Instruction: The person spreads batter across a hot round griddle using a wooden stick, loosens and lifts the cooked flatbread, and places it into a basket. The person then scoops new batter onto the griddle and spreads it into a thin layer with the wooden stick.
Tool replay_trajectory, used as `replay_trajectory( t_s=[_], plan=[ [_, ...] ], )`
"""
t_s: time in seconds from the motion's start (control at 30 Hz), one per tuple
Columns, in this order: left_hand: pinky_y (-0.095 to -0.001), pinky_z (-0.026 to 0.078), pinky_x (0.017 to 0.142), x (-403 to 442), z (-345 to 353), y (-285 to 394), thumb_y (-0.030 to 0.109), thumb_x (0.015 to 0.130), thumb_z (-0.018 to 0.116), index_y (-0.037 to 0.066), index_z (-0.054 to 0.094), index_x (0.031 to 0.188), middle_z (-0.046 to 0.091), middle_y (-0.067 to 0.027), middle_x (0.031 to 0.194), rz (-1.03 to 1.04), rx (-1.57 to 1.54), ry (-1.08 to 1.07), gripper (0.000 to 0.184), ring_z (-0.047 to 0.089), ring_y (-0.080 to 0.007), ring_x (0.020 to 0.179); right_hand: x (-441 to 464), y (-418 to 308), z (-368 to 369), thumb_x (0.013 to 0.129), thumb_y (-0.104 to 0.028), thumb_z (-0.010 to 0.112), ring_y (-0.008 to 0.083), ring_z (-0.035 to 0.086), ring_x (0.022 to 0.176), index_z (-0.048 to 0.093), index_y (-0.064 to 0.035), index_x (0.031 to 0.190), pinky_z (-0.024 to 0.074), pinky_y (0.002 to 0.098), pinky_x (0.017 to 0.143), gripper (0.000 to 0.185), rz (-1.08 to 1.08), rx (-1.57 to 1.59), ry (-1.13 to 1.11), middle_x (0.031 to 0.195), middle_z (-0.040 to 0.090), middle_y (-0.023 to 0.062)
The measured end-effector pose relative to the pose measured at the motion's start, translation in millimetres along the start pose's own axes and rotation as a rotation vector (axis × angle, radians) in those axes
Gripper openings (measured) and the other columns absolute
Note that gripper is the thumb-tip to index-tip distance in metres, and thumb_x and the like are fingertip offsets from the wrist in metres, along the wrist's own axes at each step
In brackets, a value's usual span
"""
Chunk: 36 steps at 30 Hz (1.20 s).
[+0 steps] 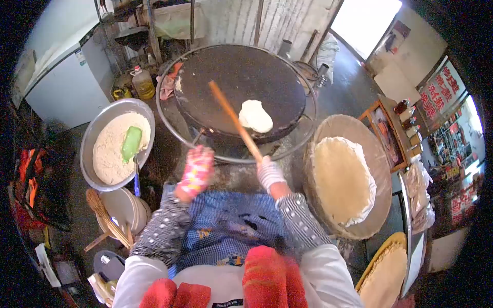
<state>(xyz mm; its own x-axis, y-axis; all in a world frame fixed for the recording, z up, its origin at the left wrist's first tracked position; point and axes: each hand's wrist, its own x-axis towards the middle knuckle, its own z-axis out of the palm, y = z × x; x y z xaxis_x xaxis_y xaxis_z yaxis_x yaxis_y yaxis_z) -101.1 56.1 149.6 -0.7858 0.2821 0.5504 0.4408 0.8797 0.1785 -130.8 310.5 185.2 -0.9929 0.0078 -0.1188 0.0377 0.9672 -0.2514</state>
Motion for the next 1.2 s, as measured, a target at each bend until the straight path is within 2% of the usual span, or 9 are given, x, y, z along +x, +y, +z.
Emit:
replay_trajectory(
  t_s=[0.13, 0.5, 0.87, 0.93, 0.97, 1.0, 1.07, 1.13, 1.2],
  plan=[
    [-0.0539, 0.016, 0.108, 24.3, 46.4, 80.0, 0.016, 0.081, 0.043, -0.007, 0.046, 0.123, 0.047, -0.0231, 0.128, -0.095, 0.157, -0.336, 0.048, 0.034, -0.0375, 0.128, 20.8, 17.2, -15.3, 0.090, -0.029, 0.046, 0.0432, 0.059, 0.080, 0.052, -0.0017, 0.095, 0.0471, 0.0486, 0.066, 0.028, 0.052, 0.067, 0.104, 0.081, 0.060, 0.0277],
    [-0.0565, 0.013, 0.108, 55.3, 25.9, 127.4, 0.022, 0.088, 0.036, -0.013, 0.039, 0.128, 0.039, -0.0301, 0.132, -0.053, 0.438, -0.724, 0.053, 0.033, -0.0453, 0.126, 11.5, 29.1, -30.1, 0.090, -0.027, 0.045, 0.0413, 0.061, 0.080, 0.053, -0.0019, 0.094, 0.0478, 0.0482, 0.070, 0.026, -0.054, -0.105, 0.010, 0.081, 0.062, 0.0250],
    [-0.0598, 0.010, 0.107, 62.4, 41.1, 126.9, 0.024, 0.088, 0.038, -0.012, 0.039, 0.129, 0.035, -0.0275, 0.137, -0.071, 0.450, -0.843, 0.054, 0.029, -0.0441, 0.129, 33.5, 79.6, -35.9, 0.089, -0.028, 0.047, 0.0400, 0.061, 0.085, 0.052, -0.0028, 0.101, 0.0479, 0.0481, 0.075, 0.028, 0.159, -0.023, 0.035, 0.088, 0.062, 0.0260],
    [-0.0569, 0.020, 0.104, 50.5, 48.5, 120.0, 0.023, 0.086, 0.041, -0.007, 0.053, 0.116, 0.051, -0.0262, 0.122, -0.020, 0.446, -0.605, 0.044, 0.044, -0.0420, 0.117, 27.8, 66.1, -39.9, 0.089, -0.025, 0.047, 0.0387, 0.062, 0.086, 0.058, -0.0025, 0.095, 0.0493, 0.0469, 0.073, 0.026, 0.083, 0.094, 0.047, 0.087, 0.063, 0.0244],
    [-0.0488, 0.027, 0.103, 64.0, 27.6, 122.6, 0.022, 0.090, 0.040, 0.003, 0.061, 0.110, 0.058, -0.0177, 0.113, -0.038, 0.511, -0.764, 0.035, 0.049, -0.0308, 0.114, 22.5, 53.7, -49.8, 0.088, -0.024, 0.047, 0.0380, 0.062, 0.087, 0.060, -0.0023, 0.092, 0.0499, 0.0464, 0.072, 0.025, 0.074, 0.180, 0.010, 0.087, 0.063, 0.0236],
    [-0.0345, 0.044, 0.084, 22.7, 141.8, 80.2, 0.027, 0.094, 0.043, 0.013, 0.064, 0.088, 0.062, -0.0049, 0.087, 0.093, 1.071, -0.502, 0.027, 0.056, -0.0154, 0.087, 12.3, 41.5, -59.2, 0.089, -0.024, 0.045, 0.0368, 0.062, 0.086, 0.062, -0.0029, 0.088, 0.0509, 0.0453, 0.072, 0.028, -0.020, 0.091, -0.044, 0.086, 0.064, 0.0215],
    [-0.0238, 0.044, 0.062, 26.0, 100.5, 67.7, 0.036, 0.091, 0.050, 0.021, 0.054, 0.066, 0.052, 0.0044, 0.064, 0.537, 1.383, -0.274, 0.029, 0.048, -0.0069, 0.061, 16.8, 65.9, -24.3, 0.090, -0.027, 0.041, 0.0363, 0.063, 0.087, 0.062, -0.0024, 0.098, 0.0512, 0.0452, 0.074, 0.033, -0.012, 0.120, -0.018, 0.090, 0.064, 0.0221],
    [-0.0436, 0.041, 0.084, 35.9, 77.9, 74.6, 0.018, 0.082, 0.049, 0.010, 0.063, 0.077, 0.060, -0.0104, 0.079, 0.157, 0.605, -0.283, 0.017, 0.057, -0.0258, 0.085, 12.3, 80.3, -57.0, 0.091, -0.021, 0.038, 0.0350, 0.064, 0.086, 0.059, -0.0017, 0.103, 0.0517, 0.0453, 0.073, 0.031, 0.140, 0.203, 0.003, 0.091, 0.064, 0.0224],
    [-0.0494, 0.016, 0.108, 42.2, 68.7, 74.3, 0.029, 0.080, 0.050, -0.003, 0.055, 0.114, 0.052, -0.0190, 0.124, -0.031, 0.464, -0.590, 0.048, 0.042, -0.0362, 0.121, 21.8, 72.8, -46.6, 0.091, -0.019, 0.041, 0.0345, 0.064, 0.086, 0.062, -0.0036, 0.098, 0.0525, 0.0440, 0.071, 0.027, 0.210, 0.190, 0.104, 0.089, 0.065, 0.0216]
  ],
)
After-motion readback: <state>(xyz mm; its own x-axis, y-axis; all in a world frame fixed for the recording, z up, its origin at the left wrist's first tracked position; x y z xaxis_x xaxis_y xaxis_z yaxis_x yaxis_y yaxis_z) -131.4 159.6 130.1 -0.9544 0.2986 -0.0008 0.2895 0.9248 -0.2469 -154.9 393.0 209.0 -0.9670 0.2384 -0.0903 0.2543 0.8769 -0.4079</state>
